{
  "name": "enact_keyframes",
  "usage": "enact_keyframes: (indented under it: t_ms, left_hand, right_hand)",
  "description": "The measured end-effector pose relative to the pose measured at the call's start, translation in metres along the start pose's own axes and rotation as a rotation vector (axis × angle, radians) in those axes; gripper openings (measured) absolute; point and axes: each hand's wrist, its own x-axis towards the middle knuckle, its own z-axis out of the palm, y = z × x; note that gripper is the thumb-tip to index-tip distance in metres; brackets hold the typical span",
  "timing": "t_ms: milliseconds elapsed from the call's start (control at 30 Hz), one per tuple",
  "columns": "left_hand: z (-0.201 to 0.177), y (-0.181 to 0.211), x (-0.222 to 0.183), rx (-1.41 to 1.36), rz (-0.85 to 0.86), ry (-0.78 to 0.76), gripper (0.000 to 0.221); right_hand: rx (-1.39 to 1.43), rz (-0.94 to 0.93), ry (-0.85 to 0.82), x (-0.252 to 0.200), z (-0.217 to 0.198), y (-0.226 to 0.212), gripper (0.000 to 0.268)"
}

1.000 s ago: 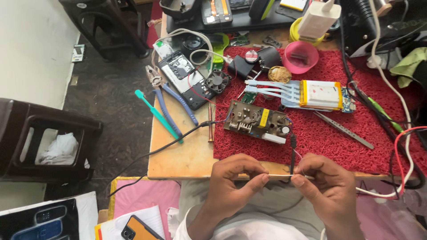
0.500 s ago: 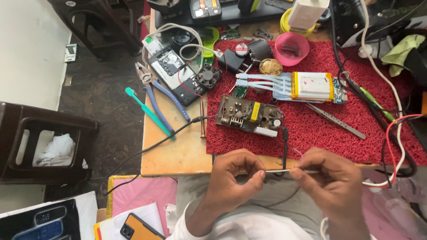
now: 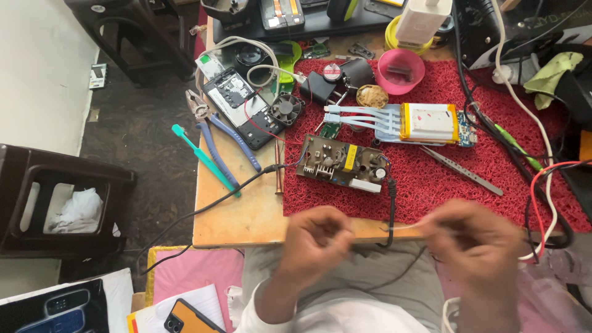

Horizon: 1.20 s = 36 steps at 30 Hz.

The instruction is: The person twists and connects two wires together by hand above a circuit board and various electronic components on a workbench.

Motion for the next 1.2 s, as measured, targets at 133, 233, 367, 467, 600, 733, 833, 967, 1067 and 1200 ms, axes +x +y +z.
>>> enact_keyframes:
  t_ms: [133, 233, 367, 467, 600, 733, 833, 967, 1067, 1200]
  left_hand:
    - [-0.048, 0.016, 0.001, 0.092, 0.233, 0.276, 0.005]
    - [-0.066, 0.033, 0.000, -0.010, 0.357, 0.355, 0.006]
    - [-0.074, 0.039, -0.001, 0.107, 0.337, 0.482, 0.021]
    - [-0.078, 0.034, -0.003, 0.255, 0.306, 0.588, 0.020]
    - [-0.091, 0.034, -0.008, 0.444, 0.330, 0.682, 0.019]
    - [-0.099, 0.036, -0.010, 0.441, 0.330, 0.728, 0.021]
    - [-0.094, 0.038, -0.008, 0.526, 0.336, 0.751, 0.022]
    - [-0.083, 0.042, -0.002, 0.779, 0.376, 0.776, 0.018]
    - [-0.076, 0.044, 0.000, 0.913, 0.428, 0.776, 0.015]
    - [-0.072, 0.047, 0.000, 0.987, 0.412, 0.787, 0.015]
  right_hand:
    - [0.192, -0.096, 0.292, 0.016, -0.032, -0.008, 0.010]
    - [0.380, -0.142, 0.227, 0.035, -0.038, -0.005, 0.010]
    - [0.448, -0.133, 0.180, 0.054, -0.029, 0.008, 0.011]
    - [0.403, -0.130, 0.178, 0.059, -0.018, 0.022, 0.010]
    - [0.288, -0.145, 0.162, 0.069, -0.004, 0.037, 0.008]
    - [0.306, -0.115, 0.148, 0.071, -0.003, 0.055, 0.012]
    - [0.289, -0.105, 0.142, 0.070, -0.008, 0.069, 0.012]
    - [0.278, -0.142, 0.155, 0.068, -0.010, 0.079, 0.013]
    - [0.252, -0.122, 0.185, 0.068, -0.010, 0.083, 0.016]
    - [0.262, -0.147, 0.187, 0.067, -0.010, 0.086, 0.015]
